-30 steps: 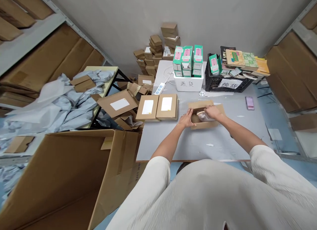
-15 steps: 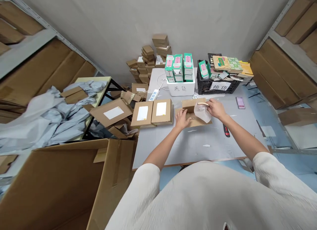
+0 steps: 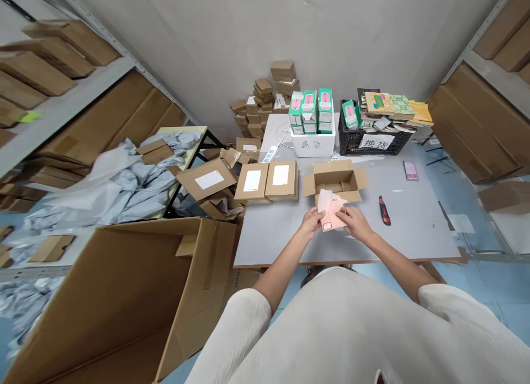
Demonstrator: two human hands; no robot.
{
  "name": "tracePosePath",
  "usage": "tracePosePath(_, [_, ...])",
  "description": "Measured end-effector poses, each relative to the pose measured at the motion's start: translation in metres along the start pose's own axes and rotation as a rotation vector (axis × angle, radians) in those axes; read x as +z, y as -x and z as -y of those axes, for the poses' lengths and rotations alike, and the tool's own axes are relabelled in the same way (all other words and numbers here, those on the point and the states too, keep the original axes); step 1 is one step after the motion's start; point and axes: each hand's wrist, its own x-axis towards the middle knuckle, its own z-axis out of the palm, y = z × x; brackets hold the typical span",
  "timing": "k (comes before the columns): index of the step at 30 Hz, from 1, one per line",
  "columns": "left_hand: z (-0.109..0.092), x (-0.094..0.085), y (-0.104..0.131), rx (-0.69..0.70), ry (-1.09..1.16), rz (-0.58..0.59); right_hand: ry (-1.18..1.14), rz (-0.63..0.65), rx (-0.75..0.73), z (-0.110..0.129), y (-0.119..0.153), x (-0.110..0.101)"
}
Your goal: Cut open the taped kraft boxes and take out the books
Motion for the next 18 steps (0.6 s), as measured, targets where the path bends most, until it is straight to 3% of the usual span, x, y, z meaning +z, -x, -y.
tracePosePath(7, [0.027, -0.015, 0.014, 0.021, -0.023, -0.092, -0.366, -0.098, 0.207, 0.020, 0.036, 0.015])
tracePosePath(12, [0.027, -0.017, 0.013, -0.014, -0.030, -0.090, -0.364, -0.106, 0.114, 0.017, 0.033, 0.001])
tracePosePath(18, [0.020, -0.012, 0.011, -0.006, -0.049, -0.010, -0.194, -0.054, 0.026, 0.013, 0.025, -0.022])
